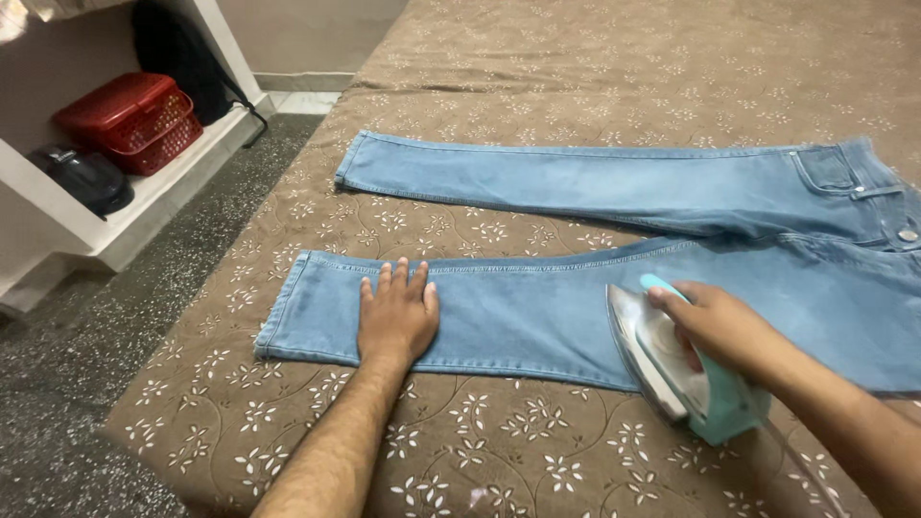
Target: The person irons a pair of blue jeans laid flat on a bed. They use a handheld electric iron to smooth both legs, repositioning the garment as needed to cover different sections.
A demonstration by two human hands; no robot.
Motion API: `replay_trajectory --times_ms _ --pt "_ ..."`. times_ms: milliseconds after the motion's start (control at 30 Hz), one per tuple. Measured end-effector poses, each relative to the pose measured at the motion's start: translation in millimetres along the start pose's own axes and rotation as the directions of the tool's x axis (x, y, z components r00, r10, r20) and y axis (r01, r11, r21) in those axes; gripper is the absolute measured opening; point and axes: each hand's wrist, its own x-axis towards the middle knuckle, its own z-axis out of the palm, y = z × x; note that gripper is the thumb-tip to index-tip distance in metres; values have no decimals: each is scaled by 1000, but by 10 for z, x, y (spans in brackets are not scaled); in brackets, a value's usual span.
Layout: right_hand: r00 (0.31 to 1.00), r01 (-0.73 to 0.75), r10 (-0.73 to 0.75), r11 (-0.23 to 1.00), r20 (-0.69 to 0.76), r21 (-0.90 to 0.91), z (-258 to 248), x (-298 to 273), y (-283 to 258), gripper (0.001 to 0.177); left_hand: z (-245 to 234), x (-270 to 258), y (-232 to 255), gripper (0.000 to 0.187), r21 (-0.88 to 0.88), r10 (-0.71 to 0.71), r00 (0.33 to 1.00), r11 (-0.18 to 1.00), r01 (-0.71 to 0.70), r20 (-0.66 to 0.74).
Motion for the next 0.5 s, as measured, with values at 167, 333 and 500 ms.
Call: replay_trajectory --times_ms 167,333,500 --pt "996 77 -73 994 -50 74 120 739 -305 50 27 18 19 60 -2 1 1000 1000 -1 -2" --pt "999 15 -18 994 26 106 184 1042 -610 50 35 37 2 59 -3 7 1000 1000 -7 -26" --pt "991 82 -83 997 108 13 184 499 -524 53 -27 1 19 60 -16 -15 1000 1000 16 19"
